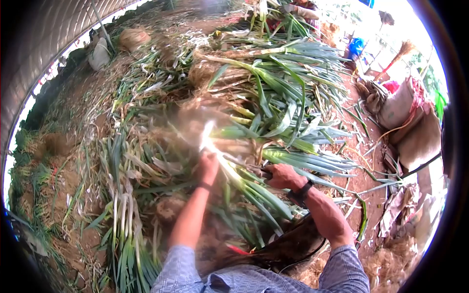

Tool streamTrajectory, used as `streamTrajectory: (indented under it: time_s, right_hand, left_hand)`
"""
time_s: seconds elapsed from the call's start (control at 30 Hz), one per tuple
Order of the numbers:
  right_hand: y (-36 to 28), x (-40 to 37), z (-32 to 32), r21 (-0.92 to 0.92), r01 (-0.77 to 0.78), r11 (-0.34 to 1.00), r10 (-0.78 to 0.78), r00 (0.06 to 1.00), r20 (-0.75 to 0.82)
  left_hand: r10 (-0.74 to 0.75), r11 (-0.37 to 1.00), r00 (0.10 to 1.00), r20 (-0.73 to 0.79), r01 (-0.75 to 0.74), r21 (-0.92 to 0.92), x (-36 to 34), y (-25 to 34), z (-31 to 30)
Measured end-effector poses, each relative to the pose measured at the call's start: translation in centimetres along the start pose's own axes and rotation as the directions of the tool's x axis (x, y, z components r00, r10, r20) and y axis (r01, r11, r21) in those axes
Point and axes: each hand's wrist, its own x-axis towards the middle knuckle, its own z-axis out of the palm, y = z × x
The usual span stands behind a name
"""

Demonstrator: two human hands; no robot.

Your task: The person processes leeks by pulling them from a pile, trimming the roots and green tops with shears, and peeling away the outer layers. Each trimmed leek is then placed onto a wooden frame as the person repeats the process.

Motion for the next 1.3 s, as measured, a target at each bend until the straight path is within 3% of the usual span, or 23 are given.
streamTrajectory:
  time_s: [0.03, 0.07, 0.13, 0.23, 0.33, 0.43, 0.53, 0.57, 0.63, 0.7, 0.77, 0.8, 0.83, 0.93, 1.0, 1.03, 1.1, 1.13, 1.17, 1.27, 1.3]
  right_hand:
    - [-0.1, 0.1, 0.1, 0.002, 0.004, 1.0, -0.004, 1.0, -0.003]
    - [-0.4, 0.3, 0.0, 0.001, 0.01, 1.0, -0.01, 1.0, -0.008]
    - [-0.6, 0.9, -0.2, -0.001, 0.013, 1.0, -0.013, 1.0, -0.028]
    - [-1.4, 1.5, -0.7, 0.05, 0.001, 0.999, 0.005, 0.994, -0.112]
    - [-2.2, 2.1, -0.9, 0.024, 0.026, 0.999, -0.022, 0.985, -0.171]
    - [-3.2, 2.0, -2.1, 0.084, 0.067, 0.994, -0.052, 0.985, -0.165]
    - [-4.7, 1.2, -2.9, 0.199, 0.156, 0.967, -0.093, 0.951, -0.294]
    - [-4.9, 1.1, -2.9, 0.242, 0.186, 0.952, -0.098, 0.938, -0.334]
    - [-5.8, 0.4, -3.4, 0.333, 0.213, 0.919, -0.078, 0.923, -0.376]
    - [-5.6, -0.1, -3.6, 0.256, 0.186, 0.949, -0.091, 0.935, -0.342]
    - [-4.0, 0.3, -2.5, -0.011, 0.158, 0.987, -0.156, 0.957, -0.244]
    - [-3.6, 0.3, -2.1, 0.007, 0.126, 0.992, -0.121, 0.965, -0.231]
    - [-3.4, 0.2, -1.8, 0.025, 0.094, 0.995, -0.086, 0.972, -0.218]
    - [-2.6, 0.0, -1.4, 0.035, 0.061, 0.998, -0.052, 0.972, -0.23]
    - [-3.4, -0.6, -2.0, 0.072, 0.088, 0.994, -0.068, 0.969, -0.237]
    - [-4.1, -0.8, -2.3, 0.09, 0.087, 0.992, -0.063, 0.969, -0.24]
    - [-5.6, -1.1, -2.9, 0.125, 0.087, 0.988, -0.054, 0.968, -0.246]
    - [-5.6, -1.1, -2.7, 0.093, 0.114, 0.989, -0.086, 0.962, -0.259]
    - [-5.3, -1.0, -2.4, 0.06, 0.141, 0.988, -0.12, 0.955, -0.272]
    - [-6.7, -1.9, -3.7, 0.057, 0.247, 0.967, -0.223, 0.936, -0.273]
    - [-7.2, -1.9, -3.9, 0.072, 0.25, 0.966, -0.223, 0.938, -0.267]
  left_hand:
    - [-0.076, 0.992, 0.997, 0.001, 0.075, -0.097, 0.8, -0.2, 0.0]
    - [-0.075, 0.968, 0.996, -0.051, 0.06, -0.243, 1.3, -0.2, 0.1]
    - [-0.08, 0.945, 0.994, -0.069, 0.053, -0.323, 2.0, -0.5, 0.5]
    - [-0.217, 0.837, 0.974, 0.067, 0.221, -0.501, 2.6, -1.2, 1.8]
    - [-0.102, 0.699, 0.971, 0.217, 0.226, -0.679, 1.7, -2.6, 2.3]
    - [0.064, 0.831, 0.973, 0.22, 0.07, -0.552, 1.3, -5.1, 3.2]
    - [0.157, 0.821, 0.967, 0.2, -0.015, -0.57, 0.3, -5.5, 3.3]
    - [0.234, 0.816, 0.963, 0.135, -0.119, -0.566, -0.3, -5.2, 2.8]
    - [0.205, 0.736, 0.958, 0.202, -0.015, -0.677, -0.9, -4.0, 1.4]
    - [0.064, 0.492, 0.87, 0.489, 0.399, -0.774, -1.3, 0.9, -1.4]
    - [-0.074, 0.378, 0.883, 0.464, 0.455, -0.806, -1.0, 1.5, -1.5]
    - [-0.146, 0.316, 0.881, 0.451, 0.473, -0.822, -1.0, 1.6, -1.7]
    - [-0.129, 0.432, 0.914, 0.386, 0.402, -0.807, -0.2, 1.3, -2.0]
    - [-0.16, 0.49, 0.907, 0.389, 0.415, -0.767, -1.1, 1.0, -1.9]
    - [0.185, 0.846, 0.974, 0.133, -0.089, -0.526, -0.8, -3.1, 0.4]
    - [0.344, 0.888, 0.939, -0.005, -0.327, -0.323, -1.1, -3.2, 0.7]
    - [0.316, 0.867, 0.946, 0.064, -0.261, -0.425, -1.2, -3.9, 0.3]
    - [0.133, 0.794, 0.979, 0.155, -0.012, -0.608, -2.1, -0.5, -1.3]
    - [-0.029, 0.639, 0.959, 0.28, 0.234, -0.733, -2.6, 1.6, -2.4]
    - [0.05, 0.671, 0.937, 0.345, 0.225, -0.706, -2.8, 1.4, -3.7]
    - [0.092, 0.703, 0.95, 0.297, 0.149, -0.695, -2.5, 0.2, -3.2]
